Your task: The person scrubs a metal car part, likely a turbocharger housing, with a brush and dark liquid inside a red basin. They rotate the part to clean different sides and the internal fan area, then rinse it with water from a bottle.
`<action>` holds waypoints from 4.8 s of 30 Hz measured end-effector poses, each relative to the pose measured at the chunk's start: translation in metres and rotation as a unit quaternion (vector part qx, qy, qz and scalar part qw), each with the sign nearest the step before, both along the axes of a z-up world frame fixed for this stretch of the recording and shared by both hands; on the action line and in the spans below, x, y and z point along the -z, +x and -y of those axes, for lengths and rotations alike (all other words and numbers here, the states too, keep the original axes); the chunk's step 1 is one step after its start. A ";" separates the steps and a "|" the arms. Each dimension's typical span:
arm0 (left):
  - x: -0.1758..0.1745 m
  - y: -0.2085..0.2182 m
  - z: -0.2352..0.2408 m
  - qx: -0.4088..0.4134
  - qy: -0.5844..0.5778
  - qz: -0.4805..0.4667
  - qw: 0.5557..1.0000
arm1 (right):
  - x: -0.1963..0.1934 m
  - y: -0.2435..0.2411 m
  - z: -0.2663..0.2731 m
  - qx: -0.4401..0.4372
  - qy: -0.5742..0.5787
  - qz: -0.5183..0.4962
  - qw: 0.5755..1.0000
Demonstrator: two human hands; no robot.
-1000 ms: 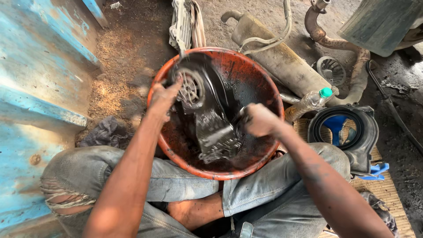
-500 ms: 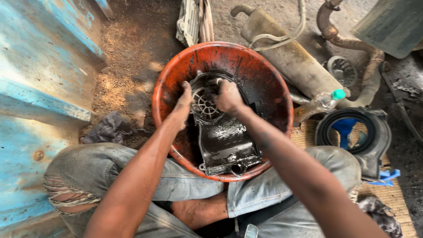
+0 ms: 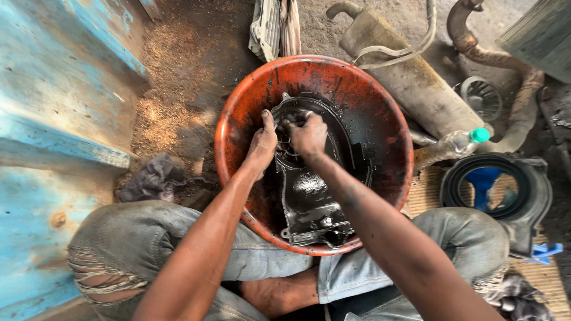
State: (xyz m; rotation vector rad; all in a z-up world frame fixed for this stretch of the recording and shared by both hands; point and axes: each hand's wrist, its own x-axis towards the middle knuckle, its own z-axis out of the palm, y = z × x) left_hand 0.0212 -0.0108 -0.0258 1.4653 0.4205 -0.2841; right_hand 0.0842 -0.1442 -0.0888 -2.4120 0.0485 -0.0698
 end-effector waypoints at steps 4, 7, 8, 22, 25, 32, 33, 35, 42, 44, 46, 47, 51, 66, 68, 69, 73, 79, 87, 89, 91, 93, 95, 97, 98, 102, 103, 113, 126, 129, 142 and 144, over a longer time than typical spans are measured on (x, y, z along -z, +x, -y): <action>-0.003 0.001 -0.003 -0.026 0.016 -0.096 0.995 | -0.008 -0.020 -0.006 -0.143 0.040 0.070 0.986; -0.004 0.001 -0.002 -0.021 0.000 -0.067 0.998 | -0.035 -0.030 0.022 -0.294 0.026 -0.037 0.955; -0.005 0.003 0.000 -0.015 0.000 -0.059 0.998 | -0.047 -0.028 0.030 -0.338 0.016 -0.083 0.937; -0.007 0.004 -0.001 -0.018 0.098 -0.036 0.994 | -0.029 -0.033 0.029 -0.330 -0.032 0.034 0.943; -0.009 0.005 -0.002 -0.004 0.082 -0.033 0.996 | -0.044 -0.024 0.048 -0.431 -0.063 0.088 0.896; -0.013 0.003 -0.003 0.002 0.059 -0.050 0.997 | -0.045 -0.039 0.005 -0.180 -0.030 -0.059 0.981; -0.013 0.003 -0.004 0.001 0.064 -0.061 0.996 | -0.046 -0.044 0.004 -0.191 -0.005 -0.088 0.978; -0.011 0.003 -0.005 -0.004 0.098 -0.065 0.993 | -0.051 -0.051 0.012 -0.214 0.044 -0.145 0.965; -0.008 0.005 -0.002 -0.030 0.125 -0.068 0.989 | -0.089 -0.023 0.059 -0.333 -0.204 -0.031 0.920; -0.006 0.003 -0.003 -0.034 0.117 -0.076 0.990 | -0.081 -0.031 0.043 -0.285 -0.287 -0.084 0.911; -0.007 0.006 -0.006 -0.037 0.113 -0.069 0.990 | -0.077 -0.037 0.034 -0.243 -0.139 -0.087 0.956; -0.006 0.006 -0.006 -0.038 0.111 -0.061 0.991 | -0.076 -0.040 0.031 -0.221 -0.063 -0.091 0.969; -0.002 0.010 -0.005 -0.027 0.118 -0.083 0.989 | -0.076 -0.046 0.024 -0.220 0.139 -0.166 0.951; -0.002 0.012 -0.007 -0.007 0.159 -0.073 0.985 | -0.071 -0.003 0.044 -0.429 -0.281 0.025 0.858; -0.001 0.010 -0.007 -0.006 0.168 -0.069 0.983 | -0.077 -0.009 0.041 -0.348 -0.267 -0.097 0.893; -0.001 0.012 -0.006 -0.006 0.171 -0.064 0.983 | -0.080 -0.011 0.040 -0.307 -0.257 -0.102 0.911; 0.000 0.014 -0.004 -0.006 0.157 -0.067 0.985 | -0.084 -0.022 0.038 -0.208 -0.187 -0.117 0.953; 0.002 0.011 -0.005 -0.008 0.159 -0.077 0.984 | -0.075 -0.034 0.031 -0.239 -0.181 -0.059 0.952; 0.005 0.014 -0.005 0.010 0.192 -0.034 0.981 | -0.085 0.018 0.031 -0.256 -0.229 -0.005 0.939; 0.006 0.015 -0.005 0.009 0.189 -0.042 0.981 | -0.077 0.030 0.020 -0.255 -0.140 0.080 0.953; 0.007 0.014 -0.006 0.004 0.183 -0.051 0.982 | -0.070 0.038 0.015 -0.302 -0.213 0.149 0.917; 0.007 0.013 -0.006 0.001 0.175 -0.058 0.983 | -0.066 0.035 0.022 -0.325 -0.232 0.155 0.904; 0.006 0.015 -0.007 -0.002 0.199 -0.048 0.979 | -0.066 0.028 0.037 -0.330 -0.202 0.102 0.916; 0.007 0.016 -0.005 -0.007 0.205 -0.039 0.978 | -0.065 0.015 0.051 -0.286 -0.289 0.006 0.914; 0.008 0.016 -0.005 -0.009 0.202 -0.035 0.979 | -0.064 0.011 0.056 -0.261 -0.332 -0.041 0.906; 0.007 0.016 -0.004 0.004 0.210 -0.031 0.977 | -0.056 0.015 0.046 -0.230 -0.227 0.046 0.945; 0.007 0.015 -0.005 0.002 0.210 -0.029 0.977 | -0.053 0.021 0.039 -0.230 -0.188 0.113 0.948; 0.015 0.017 -0.003 -0.008 0.212 -0.047 0.976 | -0.056 -0.005 0.052 -0.180 -0.225 -0.219 0.932; 0.006 0.016 -0.003 0.009 0.205 -0.044 0.978 | -0.059 0.022 0.034 -0.264 -0.322 -0.013 0.909; 0.006 0.014 -0.005 0.027 0.210 -0.079 0.974 | -0.058 0.010 0.042 -0.215 -0.305 -0.210 0.904; 0.003 0.018 -0.001 0.015 0.227 -0.053 0.972 | -0.067 0.010 0.052 -0.215 -0.076 0.017 0.973; 0.003 0.018 -0.003 0.002 0.227 -0.053 0.972 | -0.069 0.004 0.051 -0.192 -0.057 0.002 0.980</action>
